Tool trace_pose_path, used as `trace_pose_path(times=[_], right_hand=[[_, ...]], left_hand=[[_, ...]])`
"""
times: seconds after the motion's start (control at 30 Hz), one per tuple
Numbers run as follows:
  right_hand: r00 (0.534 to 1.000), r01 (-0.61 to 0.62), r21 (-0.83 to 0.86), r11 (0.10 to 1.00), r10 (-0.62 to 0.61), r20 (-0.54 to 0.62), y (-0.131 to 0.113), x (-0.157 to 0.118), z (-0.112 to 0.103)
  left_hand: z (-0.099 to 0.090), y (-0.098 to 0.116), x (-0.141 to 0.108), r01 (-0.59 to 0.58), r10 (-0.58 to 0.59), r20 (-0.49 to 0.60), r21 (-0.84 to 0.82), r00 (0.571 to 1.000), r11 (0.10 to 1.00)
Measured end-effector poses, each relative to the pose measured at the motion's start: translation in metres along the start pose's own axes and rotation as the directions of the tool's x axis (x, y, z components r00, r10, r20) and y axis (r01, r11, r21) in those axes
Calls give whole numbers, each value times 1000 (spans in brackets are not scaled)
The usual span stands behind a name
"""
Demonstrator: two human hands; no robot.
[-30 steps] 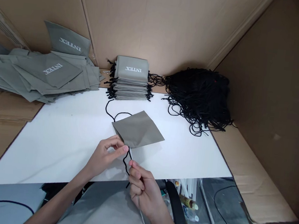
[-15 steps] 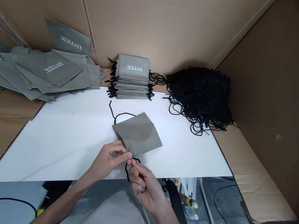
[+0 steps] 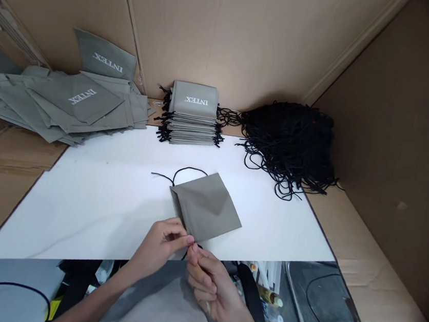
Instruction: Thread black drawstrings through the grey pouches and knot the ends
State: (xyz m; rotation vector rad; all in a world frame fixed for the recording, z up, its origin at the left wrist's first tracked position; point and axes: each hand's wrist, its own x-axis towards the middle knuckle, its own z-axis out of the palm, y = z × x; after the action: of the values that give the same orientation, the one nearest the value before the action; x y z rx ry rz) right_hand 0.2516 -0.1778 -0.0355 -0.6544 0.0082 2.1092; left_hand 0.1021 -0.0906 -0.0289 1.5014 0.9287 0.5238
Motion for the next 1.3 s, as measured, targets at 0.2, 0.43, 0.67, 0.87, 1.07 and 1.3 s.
trace_pose_path(times=[0.2, 0.43, 0.67, 0.87, 1.07, 1.3], right_hand=[[992, -102, -273, 957, 76, -105, 9, -9, -10], [995, -14, -307, 952, -16, -96, 12, -17, -13], [989, -57, -212, 976, 26, -145, 13, -14, -10], [992, -26, -309, 951, -13, -124, 27, -13, -21], [986, -11, -452, 892, -66, -153, 28, -17, -18], [982, -35, -372, 928, -37, -185, 27, -17, -15]], left_hand=[[-6, -3, 2, 79, -80, -193, -11, 978, 997], [3, -2, -3, 95, -97, -101, -22, 990, 995], [6, -7, -17, 105, -105, 5, -30, 994, 994], [1, -5, -22, 135, -135, 94, 13, 986, 991], [-9, -6, -3, 264, -269, -33, -109, 963, 958], [-2, -8, 3, 294, -295, 2, -102, 955, 950]])
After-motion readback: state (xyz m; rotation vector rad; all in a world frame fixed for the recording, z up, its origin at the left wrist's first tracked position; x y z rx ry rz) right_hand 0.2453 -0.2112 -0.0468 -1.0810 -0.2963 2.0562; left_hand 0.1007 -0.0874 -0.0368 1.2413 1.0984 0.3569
